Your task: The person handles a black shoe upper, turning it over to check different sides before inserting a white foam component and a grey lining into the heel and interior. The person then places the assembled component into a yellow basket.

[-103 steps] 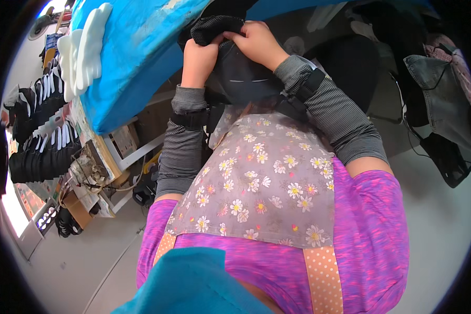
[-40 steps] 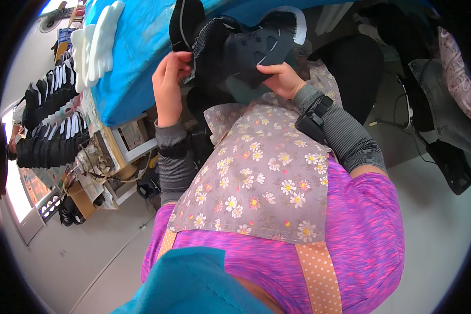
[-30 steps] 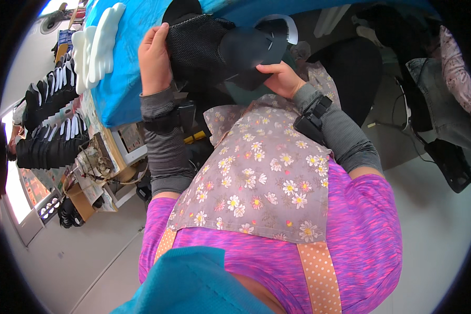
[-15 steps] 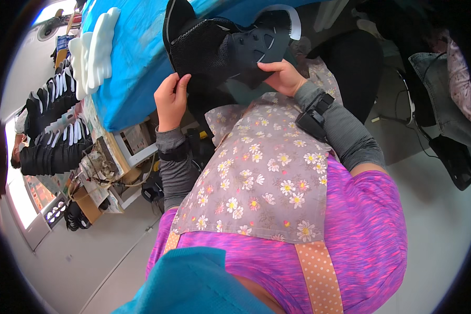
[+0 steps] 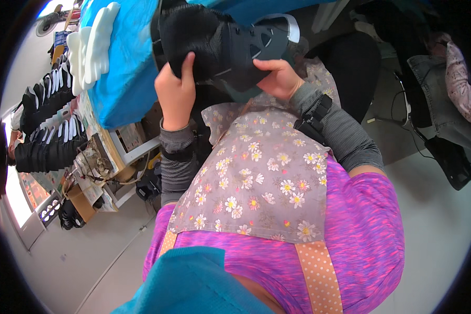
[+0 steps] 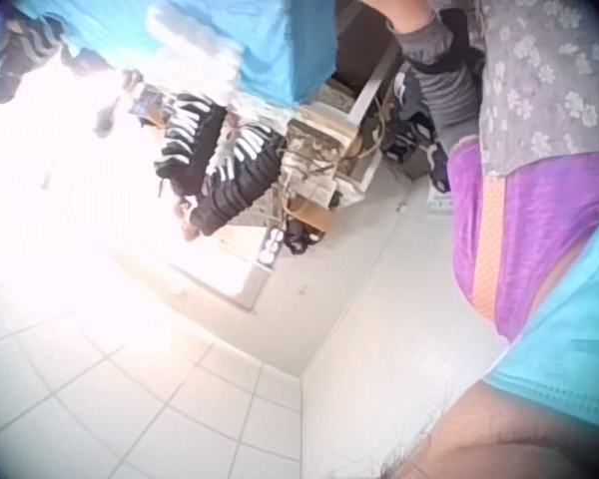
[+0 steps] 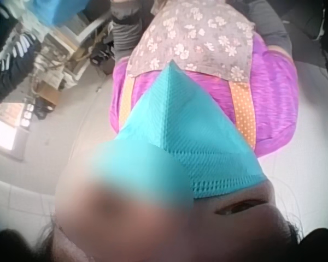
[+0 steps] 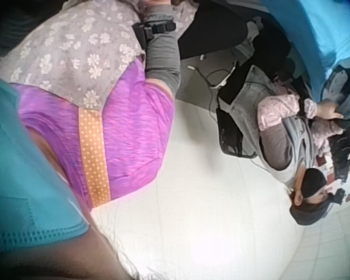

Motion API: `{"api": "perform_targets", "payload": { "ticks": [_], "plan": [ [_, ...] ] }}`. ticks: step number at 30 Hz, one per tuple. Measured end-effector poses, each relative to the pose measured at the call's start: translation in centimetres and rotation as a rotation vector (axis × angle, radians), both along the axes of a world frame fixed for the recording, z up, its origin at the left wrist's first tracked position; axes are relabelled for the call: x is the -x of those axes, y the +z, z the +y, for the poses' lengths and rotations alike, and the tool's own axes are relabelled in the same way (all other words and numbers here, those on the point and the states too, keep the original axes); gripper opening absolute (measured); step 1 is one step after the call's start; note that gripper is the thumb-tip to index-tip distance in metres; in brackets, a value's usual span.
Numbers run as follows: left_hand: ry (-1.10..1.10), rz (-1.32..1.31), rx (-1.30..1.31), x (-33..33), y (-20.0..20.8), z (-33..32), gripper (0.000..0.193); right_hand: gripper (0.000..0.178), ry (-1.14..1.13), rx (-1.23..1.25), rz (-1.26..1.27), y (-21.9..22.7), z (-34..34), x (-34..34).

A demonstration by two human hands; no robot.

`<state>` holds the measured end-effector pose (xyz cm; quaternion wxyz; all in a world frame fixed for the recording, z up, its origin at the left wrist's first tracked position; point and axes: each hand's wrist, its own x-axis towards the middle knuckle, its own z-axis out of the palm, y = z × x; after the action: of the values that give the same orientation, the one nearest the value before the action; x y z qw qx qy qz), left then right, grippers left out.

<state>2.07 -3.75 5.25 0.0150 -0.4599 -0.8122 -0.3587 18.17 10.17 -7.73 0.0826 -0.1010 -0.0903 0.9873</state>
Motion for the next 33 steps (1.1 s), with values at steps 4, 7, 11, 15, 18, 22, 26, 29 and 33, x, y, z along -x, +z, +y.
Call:
{"api": "perform_targets", "payload": {
  "ticks": [4,7,11,15,18,22,26,29,33],
  "plan": [
    [0.036,0.196,0.11,1.6,1.0,4.4,0.032,0.039,-0.014,0.061,0.11,-0.1,1.5,0.0],
    [0.034,0.212,0.189,3.0,1.0,7.1,0.028,0.039,-0.049,0.109,0.147,-0.7,1.9,0.2],
    [-0.06,0.555,0.226,5.5,-0.9,9.1,0.038,0.038,-0.077,0.173,0.1,-1.1,1.7,0.4],
    [-0.134,0.476,0.481,4.9,-1.4,10.4,0.033,0.039,-0.079,0.21,-0.024,-2.2,1.3,0.5],
    [-0.141,0.575,0.625,5.1,-2.3,10.9,0.038,0.039,-0.075,0.242,0.047,-2.6,1.3,0.8],
    [-0.262,0.522,0.648,5.6,-3.3,12.0,0.033,0.039,-0.074,0.261,0.002,-2.6,1.6,0.6],
    [-0.553,0.491,0.742,8.2,-5.8,11.6,0.026,0.045,-0.032,0.228,0.102,-2.0,1.0,0.3],
    [-0.576,0.522,0.886,8.8,-7.8,12.2,0.025,0.05,-0.022,0.231,0.168,-2.5,0.5,-0.1],
    [-0.454,0.372,1.066,7.9,-9.8,14.3,0.026,0.059,-0.059,0.227,0.138,-3.3,-0.4,-0.9]
  ]
}}
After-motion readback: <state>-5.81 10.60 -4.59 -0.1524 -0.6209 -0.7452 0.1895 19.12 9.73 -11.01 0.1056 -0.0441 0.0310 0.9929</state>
